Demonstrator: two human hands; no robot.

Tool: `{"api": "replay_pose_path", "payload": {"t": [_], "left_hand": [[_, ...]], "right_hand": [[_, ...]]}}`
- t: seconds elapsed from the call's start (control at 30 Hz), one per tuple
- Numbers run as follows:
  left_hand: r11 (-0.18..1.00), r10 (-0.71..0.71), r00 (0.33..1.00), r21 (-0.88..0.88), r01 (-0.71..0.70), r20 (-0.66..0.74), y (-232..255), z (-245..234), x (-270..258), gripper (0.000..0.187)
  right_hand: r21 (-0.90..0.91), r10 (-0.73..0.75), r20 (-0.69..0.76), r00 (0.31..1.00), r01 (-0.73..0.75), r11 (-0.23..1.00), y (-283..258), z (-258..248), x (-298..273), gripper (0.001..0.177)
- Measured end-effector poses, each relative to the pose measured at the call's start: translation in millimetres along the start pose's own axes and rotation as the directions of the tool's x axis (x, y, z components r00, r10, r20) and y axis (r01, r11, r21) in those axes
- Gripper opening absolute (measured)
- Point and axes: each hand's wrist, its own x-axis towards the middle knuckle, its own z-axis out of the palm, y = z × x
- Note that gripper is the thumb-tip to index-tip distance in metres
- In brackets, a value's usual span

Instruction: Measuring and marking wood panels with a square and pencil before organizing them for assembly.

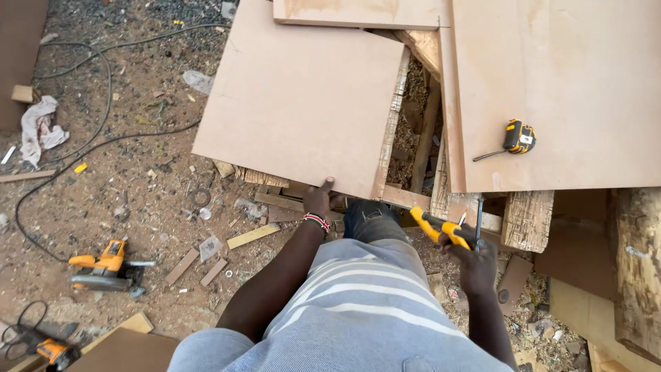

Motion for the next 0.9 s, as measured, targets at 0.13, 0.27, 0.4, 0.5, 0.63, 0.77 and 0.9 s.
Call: {"api": "replay_pose_path", "payload": {"t": [0.13,0.27,0.4,0.5,0.63,0.77,0.9], "left_hand": [[0.979,-0.050,0.989,0.200,0.021,0.142,-17,-7,-3,0.077],[0.932,-0.145,0.954,0.359,0.042,0.263,14,3,-55,0.059],[0.903,-0.153,0.957,0.428,0.033,0.248,17,12,-73,0.049],[0.855,-0.184,0.967,0.514,0.068,0.177,18,14,-82,0.043],[0.846,-0.232,0.960,0.519,0.121,0.154,26,9,-98,0.039],[0.837,-0.250,0.956,0.530,0.135,0.152,26,-1,-99,0.043],[0.884,-0.253,0.959,0.433,0.174,0.132,24,-6,-96,0.051]], "right_hand": [[0.091,-0.040,-0.018,0.999,0.041,0.995,-19,6,34,0.023],[0.036,-0.070,0.018,0.997,0.069,0.997,-20,12,87,0.027],[-0.341,-0.054,0.102,0.993,0.086,0.936,-21,27,144,0.025],[-0.459,-0.114,0.163,0.980,0.178,0.870,34,44,199,0.029],[-0.340,-0.035,0.195,0.980,0.101,0.935,48,61,225,0.030],[-0.409,0.057,0.275,0.960,0.063,0.910,1,74,210,0.033],[-0.485,0.041,0.311,0.950,0.121,0.866,17,82,232,0.046]]}}
